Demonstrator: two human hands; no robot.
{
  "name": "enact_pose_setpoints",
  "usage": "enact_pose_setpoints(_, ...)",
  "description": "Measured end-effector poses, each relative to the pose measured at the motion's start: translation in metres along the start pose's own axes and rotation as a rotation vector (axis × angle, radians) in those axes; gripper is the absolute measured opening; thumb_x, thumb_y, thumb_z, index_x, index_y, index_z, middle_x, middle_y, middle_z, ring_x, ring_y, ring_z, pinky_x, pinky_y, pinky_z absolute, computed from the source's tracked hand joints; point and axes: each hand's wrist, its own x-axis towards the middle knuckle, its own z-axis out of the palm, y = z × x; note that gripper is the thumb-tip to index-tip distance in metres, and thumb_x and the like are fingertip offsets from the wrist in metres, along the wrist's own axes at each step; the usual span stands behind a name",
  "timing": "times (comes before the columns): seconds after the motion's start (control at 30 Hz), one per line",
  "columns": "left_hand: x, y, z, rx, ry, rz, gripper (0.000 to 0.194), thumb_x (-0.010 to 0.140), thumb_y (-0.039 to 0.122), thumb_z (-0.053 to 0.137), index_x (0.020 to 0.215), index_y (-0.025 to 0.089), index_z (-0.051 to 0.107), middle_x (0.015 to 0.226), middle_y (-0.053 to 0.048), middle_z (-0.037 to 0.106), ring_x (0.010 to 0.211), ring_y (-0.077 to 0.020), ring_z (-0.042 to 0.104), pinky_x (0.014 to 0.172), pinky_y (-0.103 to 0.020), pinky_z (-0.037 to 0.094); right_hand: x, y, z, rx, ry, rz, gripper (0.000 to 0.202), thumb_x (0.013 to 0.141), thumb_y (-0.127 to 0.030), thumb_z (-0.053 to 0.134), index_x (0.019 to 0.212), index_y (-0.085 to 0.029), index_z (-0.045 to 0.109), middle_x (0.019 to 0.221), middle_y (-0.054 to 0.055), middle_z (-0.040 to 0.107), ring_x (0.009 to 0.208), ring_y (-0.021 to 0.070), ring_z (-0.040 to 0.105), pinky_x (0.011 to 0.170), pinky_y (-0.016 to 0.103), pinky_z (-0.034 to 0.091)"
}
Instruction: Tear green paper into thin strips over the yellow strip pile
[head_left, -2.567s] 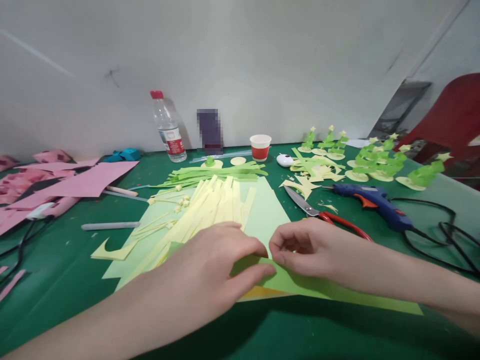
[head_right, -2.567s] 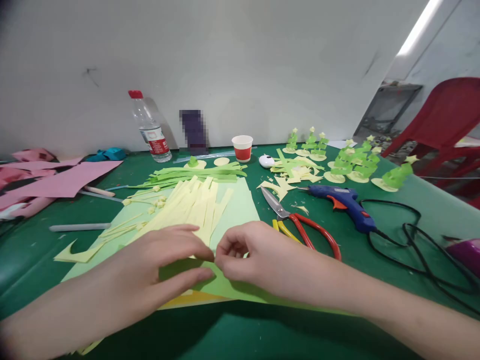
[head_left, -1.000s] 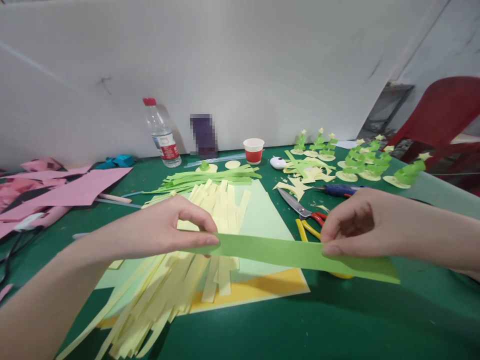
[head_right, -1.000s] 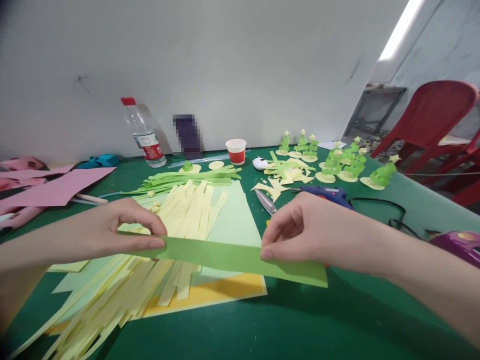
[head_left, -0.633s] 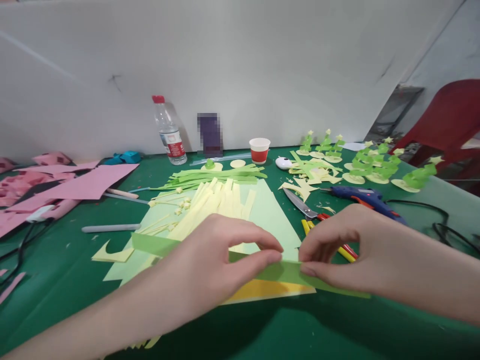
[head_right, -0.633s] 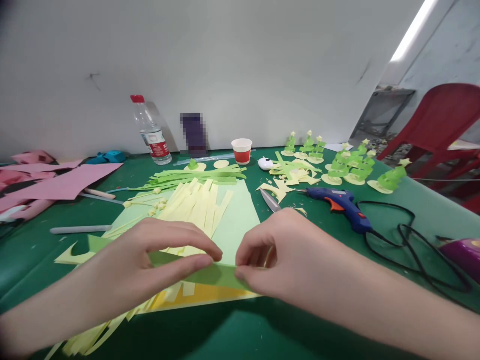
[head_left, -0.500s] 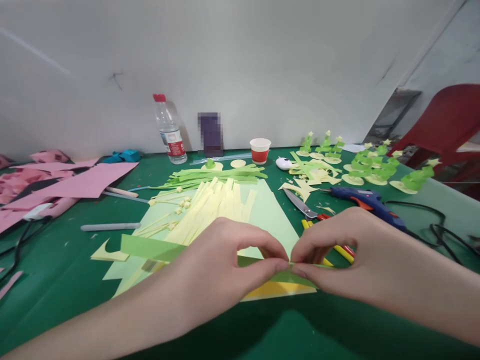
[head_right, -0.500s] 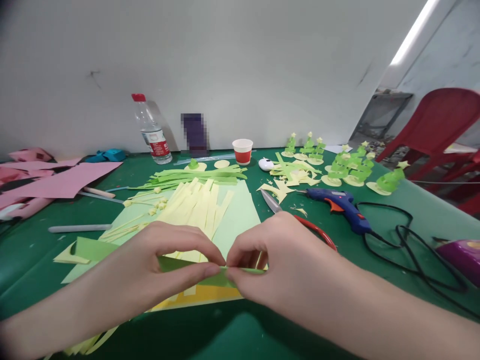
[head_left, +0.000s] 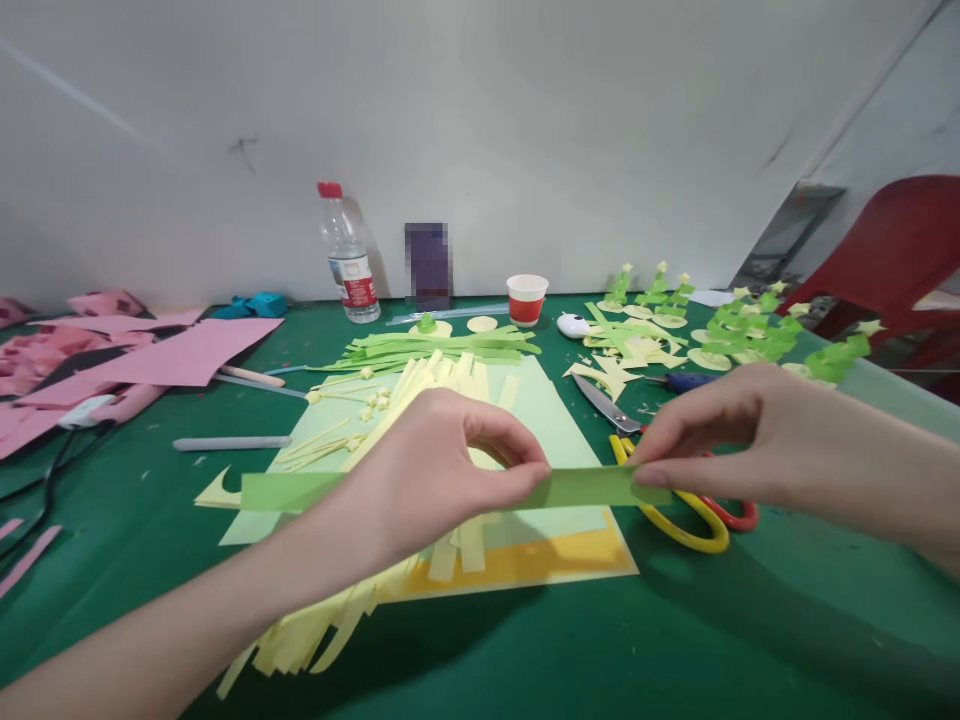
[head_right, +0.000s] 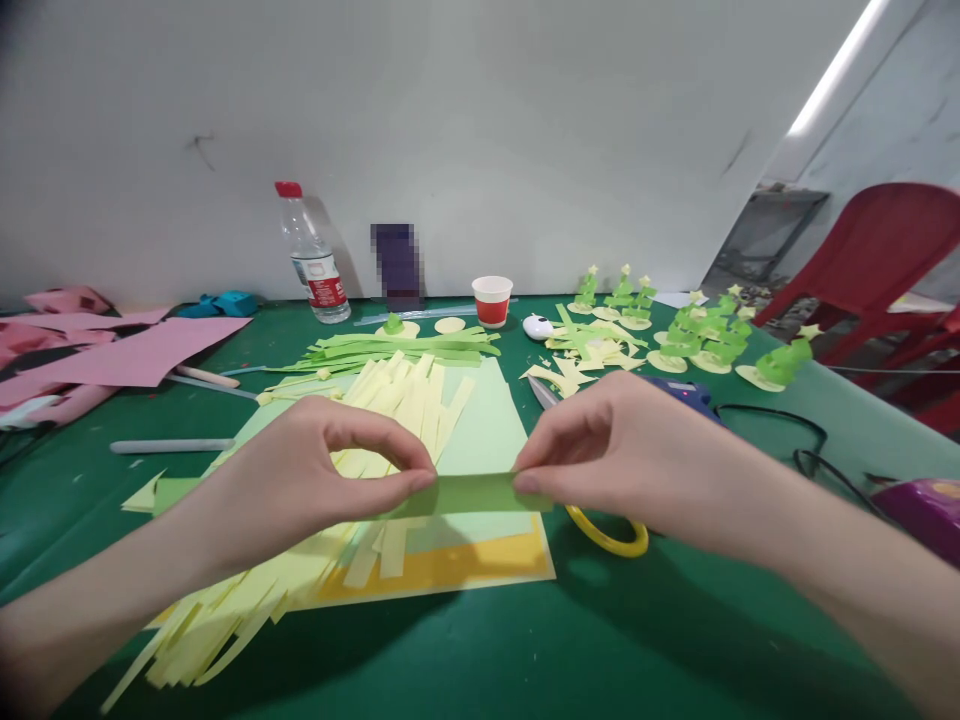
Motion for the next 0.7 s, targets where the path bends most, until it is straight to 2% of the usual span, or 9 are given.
enact_pose_setpoints(0.1, 0.003, -0.002, 0.000, -0.017, 0.014, -0.046, 0.012, 0.068, 0.017, 0.059, 0.060, 0.018, 0.067, 0.060, 0.007, 0.068, 0.056, -0.0067, 0.059, 0.050, -0.009, 0.042, 0.002, 0.004, -0.007, -0.034, 0.081, -0.020, 0.014, 0.065, -0.036, 0.064, 0.065, -0.023, 0.069, 0.060, 0.000, 0.065, 0.054, 0.0133, 0.057, 0.048, 0.022, 0.043)
enact_pose_setpoints(0.17, 0.004, -0.003, 0.002, -0.024, 0.007, -0.053, 0.011, 0.067, 0.016, 0.058, 0.060, 0.018, 0.066, 0.059, 0.006, 0.067, 0.054, -0.0071, 0.059, 0.048, -0.009, 0.042, 0.003, 0.004, -0.003, -0.037, 0.141, -0.099, 0.014, 0.067, -0.036, 0.063, 0.069, -0.024, 0.070, 0.072, 0.001, 0.068, 0.066, 0.0157, 0.060, 0.057, 0.024, 0.046)
enact_pose_setpoints(0.23, 0.003, -0.004, 0.005, -0.027, -0.004, -0.039, 0.011, 0.067, 0.016, 0.057, 0.061, 0.018, 0.067, 0.060, 0.006, 0.068, 0.054, -0.0075, 0.060, 0.048, -0.010, 0.043, 0.004, -0.001, 0.005, -0.034, 0.141, -0.177, 0.013, 0.069, -0.033, 0.060, 0.068, -0.024, 0.069, 0.074, 0.000, 0.068, 0.068, 0.0153, 0.060, 0.062, 0.024, 0.047)
enact_pose_setpoints(0.33, 0.001, -0.004, 0.009, -0.008, -0.029, -0.011, 0.013, 0.067, 0.016, 0.056, 0.062, 0.017, 0.068, 0.059, 0.005, 0.067, 0.051, -0.0077, 0.059, 0.047, -0.011, 0.043, 0.006, -0.010, 0.017, -0.032, 0.082, -0.214, 0.013, 0.071, -0.026, 0.056, 0.063, -0.022, 0.066, 0.067, -0.001, 0.066, 0.063, 0.0124, 0.058, 0.059, 0.021, 0.045)
enact_pose_setpoints(0.43, 0.000, -0.004, 0.011, 0.015, -0.033, 0.008, 0.014, 0.068, 0.016, 0.055, 0.062, 0.017, 0.068, 0.057, 0.005, 0.067, 0.050, -0.0083, 0.059, 0.047, -0.011, 0.042, 0.009, -0.016, 0.023, 0.005, -0.010, -0.161, 0.011, 0.069, -0.024, 0.057, 0.062, -0.021, 0.064, 0.063, -0.004, 0.064, 0.058, 0.0097, 0.054, 0.052, 0.018, 0.041)
enact_pose_setpoints(0.57, -0.002, -0.003, 0.011, 0.014, -0.026, 0.026, 0.015, 0.068, 0.016, 0.054, 0.063, 0.017, 0.069, 0.058, 0.005, 0.067, 0.052, -0.0084, 0.058, 0.048, -0.011, 0.042, 0.012, -0.018, 0.021, 0.056, -0.093, -0.119, 0.011, 0.069, -0.025, 0.056, 0.064, -0.020, 0.064, 0.060, -0.004, 0.060, 0.055, 0.0077, 0.051, 0.047, 0.016, 0.037)
enact_pose_setpoints(0.7, -0.004, 0.000, 0.011, 0.026, -0.050, 0.022, 0.016, 0.071, 0.016, 0.054, 0.063, 0.016, 0.068, 0.058, 0.005, 0.067, 0.052, -0.0071, 0.057, 0.048, -0.010, 0.041, 0.014, -0.018, 0.016, 0.102, -0.185, -0.075, 0.010, 0.070, -0.023, 0.056, 0.065, -0.017, 0.062, 0.060, -0.004, 0.057, 0.055, 0.0068, 0.046, 0.048, 0.016, 0.036)
